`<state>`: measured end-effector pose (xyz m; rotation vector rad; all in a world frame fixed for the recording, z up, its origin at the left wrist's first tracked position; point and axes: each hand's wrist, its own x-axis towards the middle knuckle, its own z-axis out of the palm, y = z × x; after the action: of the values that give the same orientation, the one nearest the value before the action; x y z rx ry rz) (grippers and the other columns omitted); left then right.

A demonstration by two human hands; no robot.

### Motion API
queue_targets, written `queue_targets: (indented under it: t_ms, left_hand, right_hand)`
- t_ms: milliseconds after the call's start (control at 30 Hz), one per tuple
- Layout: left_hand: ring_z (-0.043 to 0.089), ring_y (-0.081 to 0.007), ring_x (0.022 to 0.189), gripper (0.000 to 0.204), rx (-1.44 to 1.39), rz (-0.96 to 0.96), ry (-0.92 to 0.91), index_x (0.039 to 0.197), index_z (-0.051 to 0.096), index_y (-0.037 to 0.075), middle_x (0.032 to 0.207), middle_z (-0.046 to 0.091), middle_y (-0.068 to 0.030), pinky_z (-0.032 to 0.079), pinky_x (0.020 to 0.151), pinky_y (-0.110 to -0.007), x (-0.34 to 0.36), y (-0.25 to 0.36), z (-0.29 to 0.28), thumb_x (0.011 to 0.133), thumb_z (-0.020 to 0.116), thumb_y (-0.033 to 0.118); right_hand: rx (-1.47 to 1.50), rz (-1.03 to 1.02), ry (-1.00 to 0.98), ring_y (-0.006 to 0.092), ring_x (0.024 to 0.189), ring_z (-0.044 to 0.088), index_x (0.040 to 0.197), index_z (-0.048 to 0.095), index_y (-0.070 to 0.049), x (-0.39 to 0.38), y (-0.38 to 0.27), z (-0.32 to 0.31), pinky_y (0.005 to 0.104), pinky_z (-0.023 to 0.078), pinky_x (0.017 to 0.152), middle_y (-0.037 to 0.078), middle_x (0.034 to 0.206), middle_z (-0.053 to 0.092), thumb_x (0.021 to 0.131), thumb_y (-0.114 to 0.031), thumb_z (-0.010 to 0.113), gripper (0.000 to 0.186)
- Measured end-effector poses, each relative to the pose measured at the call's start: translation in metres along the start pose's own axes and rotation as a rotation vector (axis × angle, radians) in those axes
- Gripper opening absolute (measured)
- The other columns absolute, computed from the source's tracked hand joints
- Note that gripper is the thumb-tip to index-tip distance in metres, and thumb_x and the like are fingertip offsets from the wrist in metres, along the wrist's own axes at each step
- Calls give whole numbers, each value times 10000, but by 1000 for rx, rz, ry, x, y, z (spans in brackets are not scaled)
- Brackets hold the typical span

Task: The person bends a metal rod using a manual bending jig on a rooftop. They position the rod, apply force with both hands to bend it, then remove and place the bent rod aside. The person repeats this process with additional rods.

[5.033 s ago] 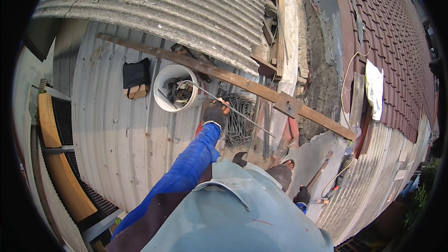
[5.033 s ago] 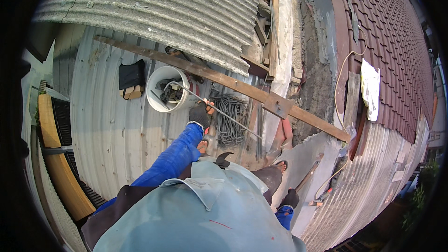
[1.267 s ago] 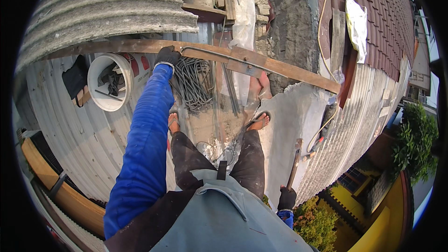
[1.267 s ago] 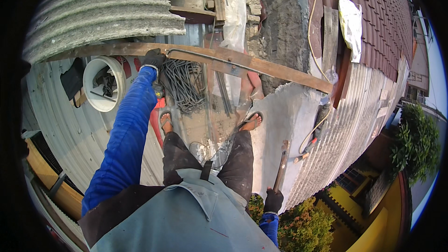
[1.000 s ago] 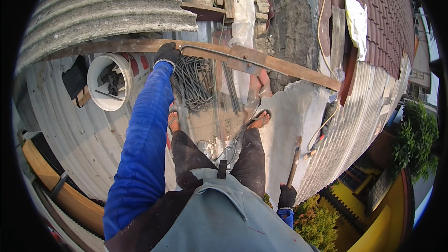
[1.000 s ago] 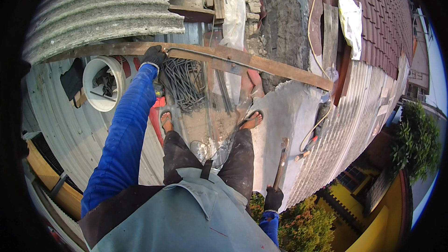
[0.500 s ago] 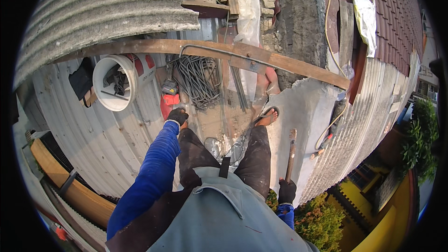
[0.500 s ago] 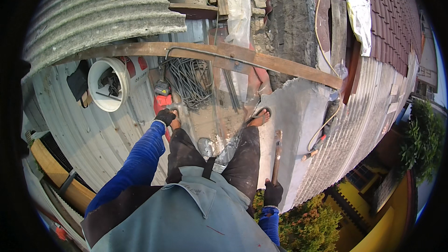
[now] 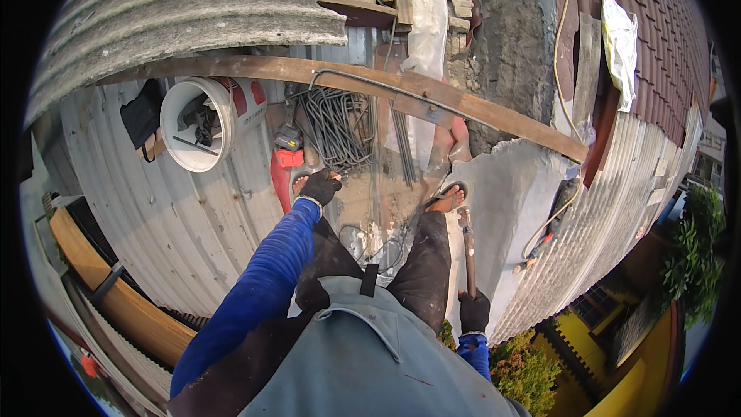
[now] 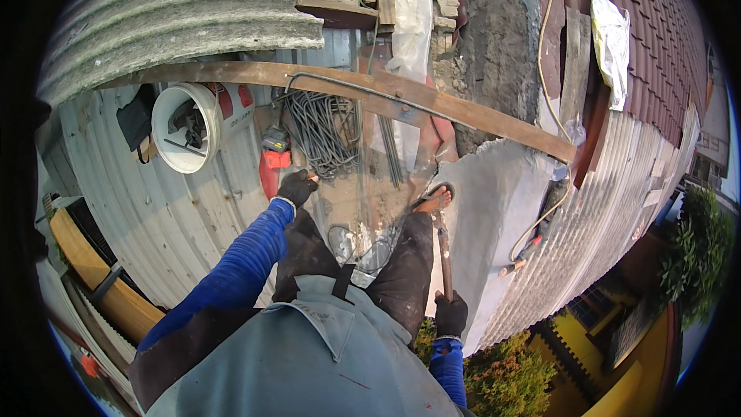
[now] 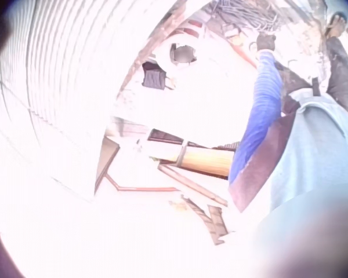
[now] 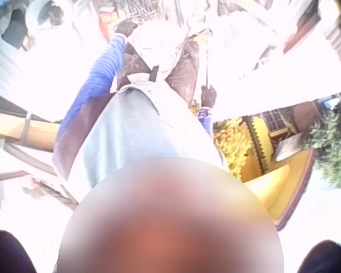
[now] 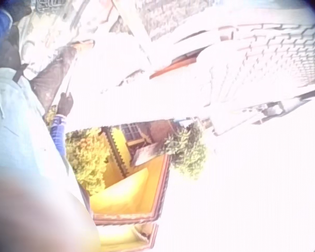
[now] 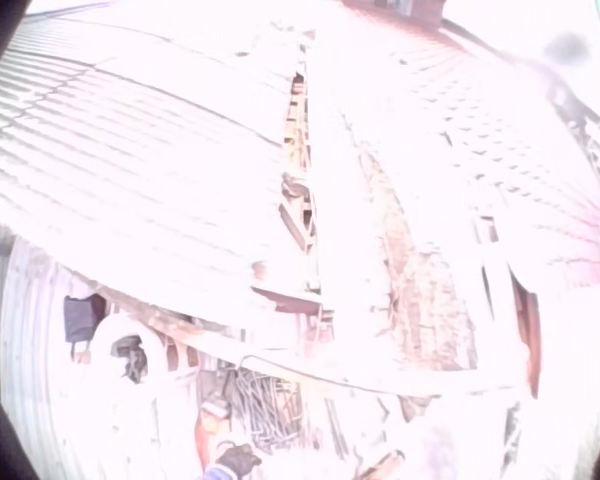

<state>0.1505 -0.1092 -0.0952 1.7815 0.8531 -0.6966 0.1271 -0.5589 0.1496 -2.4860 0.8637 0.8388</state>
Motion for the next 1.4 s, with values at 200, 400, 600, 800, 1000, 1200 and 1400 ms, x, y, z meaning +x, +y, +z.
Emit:
queue_targets:
  t_ms: [200, 400, 600, 800, 1000, 1200, 1400]
  left_hand:
    - [703, -253, 929, 368, 44, -56, 97, 1121, 684, -8, 998, 732, -180, 524, 860, -362, 16, -42, -10, 892, 679, 281]
    - [691, -303, 984, 338, 36, 47, 94, 1101, 674, 4, 1033, 714, -203, 515, 890, -372, -1, -62, 0, 892, 681, 270]
    - [697, -334, 889, 361, -97, -153, 60, 1085, 662, -31, 950, 719, -203, 529, 841, -399, -41, -89, 15, 884, 696, 267]
    - [659, -379, 1017, 432, 334, -380, 228, 1183, 647, 49, 1064, 687, -176, 522, 889, -462, -95, -124, 12, 851, 722, 315]
    - [585, -372, 1147, 547, 435, -626, 240, 1288, 564, 78, 1257, 594, -174, 480, 946, -490, -102, -156, 49, 844, 714, 362]
    - [553, -361, 1182, 502, 456, -537, 208, 1284, 540, 83, 1258, 587, -156, 442, 984, -469, -100, -168, 59, 862, 660, 326]
    - [559, -362, 1166, 479, 465, -521, 214, 1265, 554, 76, 1232, 598, -156, 448, 977, -478, -99, -169, 59, 857, 654, 307]
  right_hand:
    - [2, 0, -61, 192, 586, 536, 787, 668, -11, 16, 1, 5, 381, 431, 583, 71, 622, 590, 834, -280, 748, 285]
    - [-229, -148, -67, 358, 855, 694, 1115, 661, 21, 78, -20, 45, 432, 511, 766, 224, 911, 702, 828, -363, 747, 486]
    - [-149, -259, -245, 357, 847, 692, 1150, 676, -16, 201, -93, 146, 428, 512, 787, 212, 941, 715, 835, -367, 700, 472]
    - [-234, -394, -264, 363, 784, 673, 1030, 693, -18, 327, -152, 279, 457, 490, 731, 207, 819, 692, 833, -408, 648, 440]
    - [-100, -441, -236, 332, 759, 658, 966, 693, -2, 384, -183, 381, 443, 482, 709, 181, 774, 676, 815, -420, 670, 445]
    - [-16, -483, -298, 295, 751, 649, 962, 700, 10, 411, -180, 443, 425, 486, 717, 152, 740, 670, 795, -393, 692, 436]
    - [-58, -428, -219, 410, 878, 678, 1030, 703, 13, 434, -162, 481, 460, 499, 773, 272, 884, 692, 765, -380, 674, 475]
